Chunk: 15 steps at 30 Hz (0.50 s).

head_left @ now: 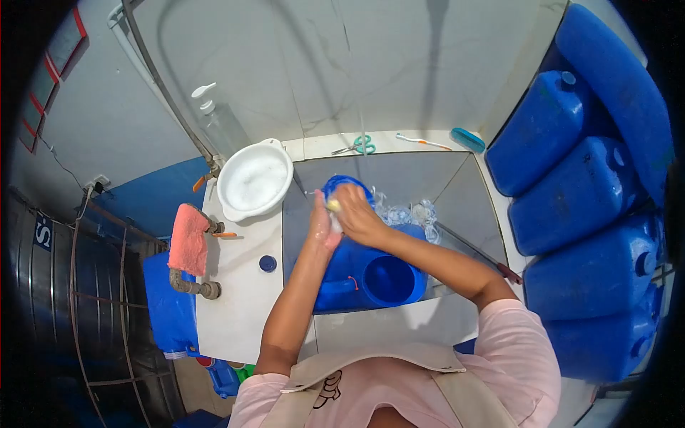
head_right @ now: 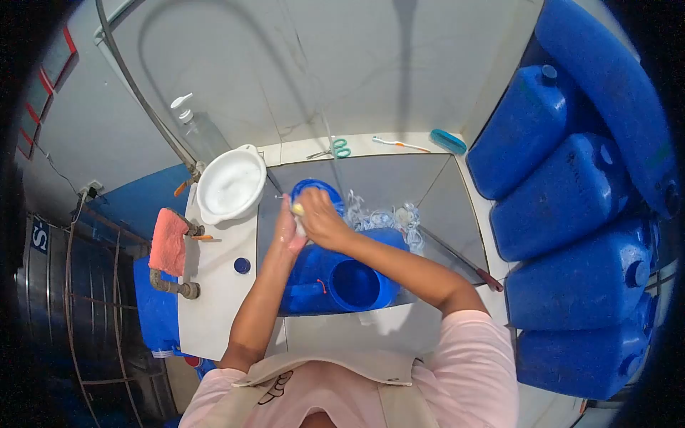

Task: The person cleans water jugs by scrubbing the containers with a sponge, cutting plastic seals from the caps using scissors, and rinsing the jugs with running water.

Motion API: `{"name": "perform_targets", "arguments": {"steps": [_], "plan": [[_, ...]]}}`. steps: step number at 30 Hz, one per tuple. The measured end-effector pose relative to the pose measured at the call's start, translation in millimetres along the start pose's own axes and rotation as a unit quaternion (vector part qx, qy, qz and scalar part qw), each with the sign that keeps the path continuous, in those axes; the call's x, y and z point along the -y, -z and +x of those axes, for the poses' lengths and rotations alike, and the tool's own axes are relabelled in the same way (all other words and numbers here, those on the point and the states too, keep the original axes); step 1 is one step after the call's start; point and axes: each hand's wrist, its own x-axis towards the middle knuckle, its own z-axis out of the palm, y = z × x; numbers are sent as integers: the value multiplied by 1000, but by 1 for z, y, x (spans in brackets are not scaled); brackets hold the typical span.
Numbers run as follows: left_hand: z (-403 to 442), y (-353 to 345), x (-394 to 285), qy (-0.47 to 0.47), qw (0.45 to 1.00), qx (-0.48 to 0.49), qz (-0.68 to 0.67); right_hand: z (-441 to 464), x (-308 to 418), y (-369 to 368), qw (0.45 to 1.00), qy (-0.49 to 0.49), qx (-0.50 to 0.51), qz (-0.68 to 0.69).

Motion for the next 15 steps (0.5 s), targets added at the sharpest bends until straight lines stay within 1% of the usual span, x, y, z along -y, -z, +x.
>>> {"name": "perform_targets", "arguments": {"steps": [1,2,3,5,6,7,9,10,11,13,14,15], "plan": [[1,-2,11,0,999,-25,20,8,3,0,998,48,-27,6],[-7,-15,12,24,999,-22,21,19,-10,-1,999,24,-20,-34],[-10,-18,11,28,999,-22,25,21,-21,3,999,19,-22,-34],[-14,-16,-2,10,999,11,47,13,-49,3,998,-52,-32,-34],[-16,-14,-10,-5,998,14,61,0,-49,-5,992,-126,-26,-2],[-14,-12,-12,-9,998,16,62,-8,-31,-5,992,-121,-28,-1],[-6,3,-8,-2,997,3,83,-18,14,5,998,2,-53,28],[-3,12,3,34,996,-4,86,-10,21,6,997,34,-62,8],[-10,-2,8,38,996,-4,86,2,24,11,998,29,-62,7],[-26,-32,14,-24,993,49,108,27,17,24,999,-19,-31,-36],[-33,-36,4,6,997,53,62,31,4,25,999,-25,-28,-35],[-37,-34,0,9,997,47,59,31,-14,22,1000,-19,-14,-5]]}}
